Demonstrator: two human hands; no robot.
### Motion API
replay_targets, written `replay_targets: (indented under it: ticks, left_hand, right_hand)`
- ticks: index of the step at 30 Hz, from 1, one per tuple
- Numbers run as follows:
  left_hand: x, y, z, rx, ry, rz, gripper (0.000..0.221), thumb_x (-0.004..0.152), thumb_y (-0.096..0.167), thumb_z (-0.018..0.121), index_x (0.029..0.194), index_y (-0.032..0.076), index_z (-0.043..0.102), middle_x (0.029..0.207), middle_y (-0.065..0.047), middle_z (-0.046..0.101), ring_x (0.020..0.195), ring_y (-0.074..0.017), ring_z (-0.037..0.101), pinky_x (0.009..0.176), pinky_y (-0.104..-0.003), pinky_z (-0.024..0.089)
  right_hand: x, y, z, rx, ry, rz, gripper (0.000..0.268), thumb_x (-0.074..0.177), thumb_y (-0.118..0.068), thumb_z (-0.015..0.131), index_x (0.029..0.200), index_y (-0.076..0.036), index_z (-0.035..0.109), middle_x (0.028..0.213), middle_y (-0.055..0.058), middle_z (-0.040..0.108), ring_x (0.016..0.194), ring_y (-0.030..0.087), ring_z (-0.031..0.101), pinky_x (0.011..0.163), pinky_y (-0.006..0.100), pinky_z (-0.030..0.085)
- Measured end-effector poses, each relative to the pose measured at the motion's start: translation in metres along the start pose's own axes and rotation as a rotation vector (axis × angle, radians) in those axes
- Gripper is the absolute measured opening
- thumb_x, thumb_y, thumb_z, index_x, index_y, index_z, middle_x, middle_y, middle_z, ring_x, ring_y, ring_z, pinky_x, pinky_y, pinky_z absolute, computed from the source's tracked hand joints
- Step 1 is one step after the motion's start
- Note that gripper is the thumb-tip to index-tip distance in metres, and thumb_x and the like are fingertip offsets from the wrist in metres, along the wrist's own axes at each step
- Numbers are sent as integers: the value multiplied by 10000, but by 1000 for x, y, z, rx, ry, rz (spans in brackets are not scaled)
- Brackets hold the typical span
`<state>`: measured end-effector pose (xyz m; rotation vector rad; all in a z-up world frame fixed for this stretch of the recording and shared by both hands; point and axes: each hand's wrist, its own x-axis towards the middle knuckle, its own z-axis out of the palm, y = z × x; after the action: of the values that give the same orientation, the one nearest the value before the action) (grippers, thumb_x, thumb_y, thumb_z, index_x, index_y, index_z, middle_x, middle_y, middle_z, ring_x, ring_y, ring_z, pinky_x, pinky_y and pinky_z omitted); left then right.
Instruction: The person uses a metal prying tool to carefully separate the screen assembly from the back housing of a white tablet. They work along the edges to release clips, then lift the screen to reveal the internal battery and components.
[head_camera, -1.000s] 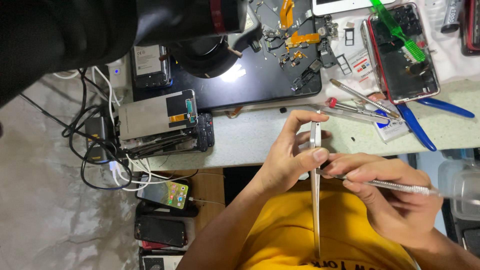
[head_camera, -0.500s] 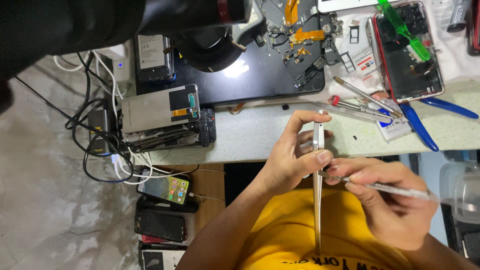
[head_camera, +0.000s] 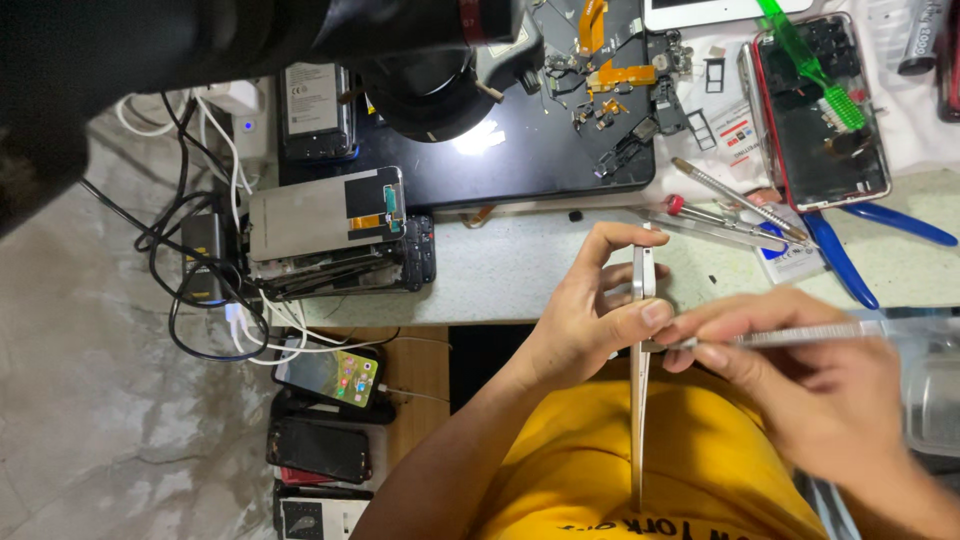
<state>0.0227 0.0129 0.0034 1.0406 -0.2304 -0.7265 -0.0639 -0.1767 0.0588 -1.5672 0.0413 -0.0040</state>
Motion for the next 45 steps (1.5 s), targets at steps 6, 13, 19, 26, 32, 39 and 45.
replay_targets:
  ticks: [6, 13, 19, 26, 32, 39, 45]
  left_hand:
    - [1, 3, 0, -11, 9, -15, 740, 867, 368, 792, 1469, 129, 435, 1313, -230, 549, 1213, -264, 557, 1034, -411, 502]
    - [1, 0, -1, 6, 0, 28, 694, 886, 358, 774, 1449, 105, 455, 1307, -203, 535, 1233, -259, 561, 1015, -409, 522]
    - [2, -3, -3, -34, -5, 69, 646, 929, 312, 753, 1459, 99, 451, 1367, -179, 500, 1246, -242, 544, 1037, -388, 500]
    - [4, -3, -2, -19, -3, 96, 581, 935, 279, 730, 1410, 83, 458, 1442, -125, 459, 1294, -236, 554, 1045, -394, 517]
    - [7, -2, 1, 32, 33, 124, 574, 941, 265, 725, 1409, 56, 467, 1413, -137, 482, 1263, -241, 568, 1034, -389, 510]
    - [10, -1, 6, 86, 50, 99, 578, 936, 241, 745, 1413, 55, 478, 1370, -158, 505, 1142, -224, 590, 974, -382, 525]
    - [14, -2, 12, 158, 49, 109, 585, 926, 220, 762, 1405, 68, 463, 1394, -147, 508, 1170, -221, 612, 967, -374, 555]
  right_hand:
    - [4, -19, 10, -194, -17, -61, 127, 928, 56, 600, 1040, 60, 660, 1099, 212, 734, 955, 237, 764, 888, 344, 625]
    - [-2, 10, -4, 2, 11, -8, 134, 940, 96, 618, 1066, 53, 622, 1064, 238, 754, 931, 267, 771, 877, 377, 648]
    - [-12, 28, 14, 103, 11, -267, 156, 986, 61, 587, 1141, 42, 584, 1164, 240, 714, 1031, 266, 742, 949, 390, 634]
    - [0, 25, 0, 195, -53, -91, 131, 981, 91, 626, 1107, 58, 617, 1127, 260, 744, 981, 293, 760, 915, 410, 645]
    - [-11, 7, 12, -126, -26, -330, 203, 960, 86, 583, 1159, 44, 595, 1170, 222, 707, 1085, 262, 719, 943, 318, 622]
    - [-1, -31, 4, -415, -47, -222, 197, 896, 40, 669, 1087, -3, 644, 1078, 115, 771, 931, 147, 773, 821, 263, 615]
    - [2, -50, -4, -753, -113, -329, 212, 857, -36, 725, 1064, -21, 679, 1032, 86, 765, 913, 147, 731, 788, 253, 581]
